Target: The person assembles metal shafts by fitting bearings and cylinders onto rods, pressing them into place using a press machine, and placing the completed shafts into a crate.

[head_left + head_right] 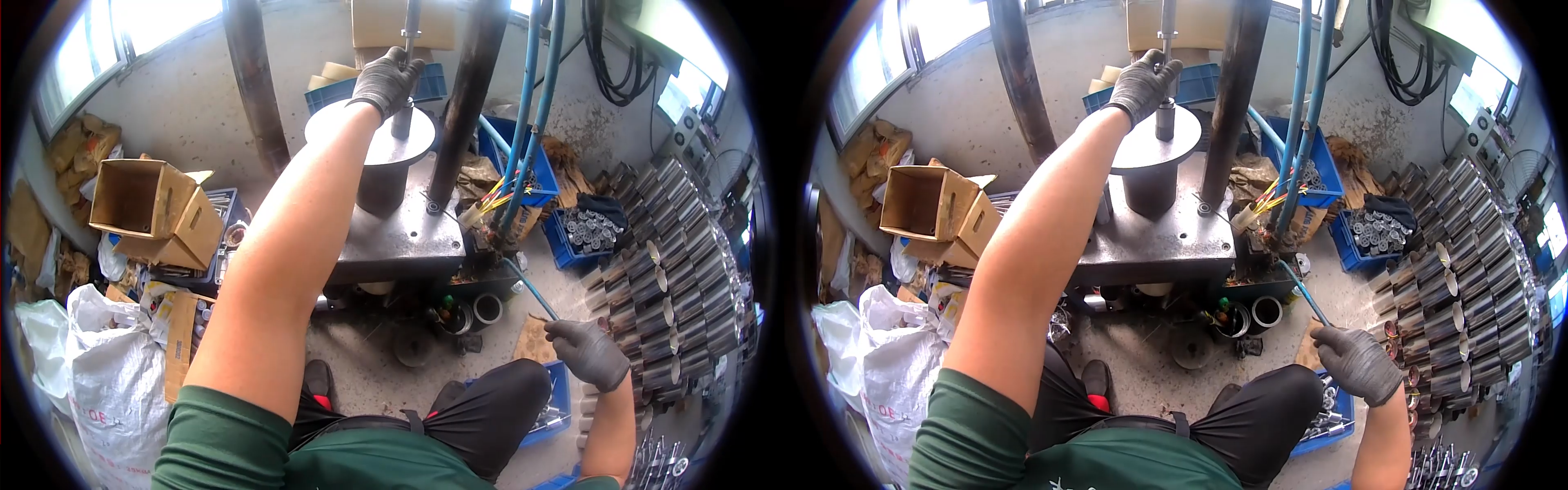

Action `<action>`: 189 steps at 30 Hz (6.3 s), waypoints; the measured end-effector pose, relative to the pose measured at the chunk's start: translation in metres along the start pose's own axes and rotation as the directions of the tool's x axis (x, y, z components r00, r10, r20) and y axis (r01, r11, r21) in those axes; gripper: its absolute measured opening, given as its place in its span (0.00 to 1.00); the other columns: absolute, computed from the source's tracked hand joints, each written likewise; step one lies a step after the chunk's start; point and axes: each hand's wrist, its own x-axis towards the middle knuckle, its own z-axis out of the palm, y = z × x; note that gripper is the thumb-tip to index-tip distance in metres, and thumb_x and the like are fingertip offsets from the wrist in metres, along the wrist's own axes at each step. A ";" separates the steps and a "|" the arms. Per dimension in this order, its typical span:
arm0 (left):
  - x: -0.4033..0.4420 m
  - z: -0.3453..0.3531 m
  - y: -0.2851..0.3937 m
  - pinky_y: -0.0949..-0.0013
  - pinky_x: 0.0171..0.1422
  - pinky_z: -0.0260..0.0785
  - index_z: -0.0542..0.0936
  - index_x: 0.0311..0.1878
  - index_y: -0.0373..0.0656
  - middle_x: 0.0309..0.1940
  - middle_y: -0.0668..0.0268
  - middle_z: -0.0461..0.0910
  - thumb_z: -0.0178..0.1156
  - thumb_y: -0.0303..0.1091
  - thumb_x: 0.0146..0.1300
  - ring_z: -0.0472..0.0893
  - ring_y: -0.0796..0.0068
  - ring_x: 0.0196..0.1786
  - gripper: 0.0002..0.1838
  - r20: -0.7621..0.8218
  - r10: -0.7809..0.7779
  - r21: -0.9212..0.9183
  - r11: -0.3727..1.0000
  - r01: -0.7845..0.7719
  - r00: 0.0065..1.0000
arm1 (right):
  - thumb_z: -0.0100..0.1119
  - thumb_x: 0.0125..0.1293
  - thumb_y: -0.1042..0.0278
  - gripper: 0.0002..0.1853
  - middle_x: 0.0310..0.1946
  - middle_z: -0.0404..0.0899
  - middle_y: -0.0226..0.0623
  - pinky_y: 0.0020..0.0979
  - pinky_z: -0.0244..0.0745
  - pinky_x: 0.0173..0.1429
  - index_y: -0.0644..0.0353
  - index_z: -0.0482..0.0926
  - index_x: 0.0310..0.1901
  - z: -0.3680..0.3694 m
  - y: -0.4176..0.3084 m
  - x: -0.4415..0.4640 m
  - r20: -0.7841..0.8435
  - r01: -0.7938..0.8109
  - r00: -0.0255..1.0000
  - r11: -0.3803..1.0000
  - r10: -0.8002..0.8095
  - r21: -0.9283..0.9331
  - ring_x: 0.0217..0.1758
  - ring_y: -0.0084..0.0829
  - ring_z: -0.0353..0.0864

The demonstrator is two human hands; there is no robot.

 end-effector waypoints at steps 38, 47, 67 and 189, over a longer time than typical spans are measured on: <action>0.000 0.008 -0.004 0.58 0.52 0.82 0.75 0.63 0.42 0.43 0.55 0.90 0.72 0.39 0.72 0.90 0.60 0.47 0.23 0.018 -0.001 -0.017 1.000 0.001 1.000 | 0.59 0.68 0.63 0.19 0.48 0.88 0.55 0.49 0.83 0.63 0.57 0.86 0.57 -0.124 -0.055 0.179 -0.671 -0.230 0.738 0.909 -0.071 -0.349 0.54 0.53 0.89; -0.048 -0.012 0.023 0.66 0.41 0.80 0.71 0.60 0.40 0.33 0.63 0.82 0.65 0.38 0.77 0.85 0.73 0.36 0.18 -0.150 0.089 -0.743 0.647 -0.172 0.985 | 0.58 0.66 0.65 0.22 0.48 0.88 0.59 0.51 0.82 0.64 0.59 0.84 0.61 -0.123 -0.061 0.170 -0.653 -0.232 0.756 0.919 -0.036 -0.319 0.55 0.55 0.88; -0.375 0.019 -0.058 0.69 0.48 0.79 0.76 0.57 0.42 0.38 0.68 0.81 0.67 0.49 0.76 0.82 0.77 0.40 0.21 0.663 -0.242 -0.737 -0.045 0.675 0.708 | 0.65 0.70 0.73 0.11 0.36 0.89 0.50 0.36 0.84 0.46 0.68 0.86 0.51 -0.017 0.001 0.037 -0.667 0.053 0.737 0.993 -0.112 -0.109 0.38 0.38 0.91; -0.247 -0.067 -0.133 0.50 0.73 0.69 0.76 0.67 0.43 0.64 0.52 0.75 0.78 0.39 0.60 0.76 0.50 0.65 0.33 -0.662 -0.271 -0.108 0.957 0.268 0.699 | 0.69 0.66 0.62 0.16 0.43 0.86 0.54 0.46 0.81 0.54 0.64 0.84 0.49 0.086 -0.043 0.133 0.129 0.367 0.926 0.924 -0.354 -0.105 0.49 0.56 0.86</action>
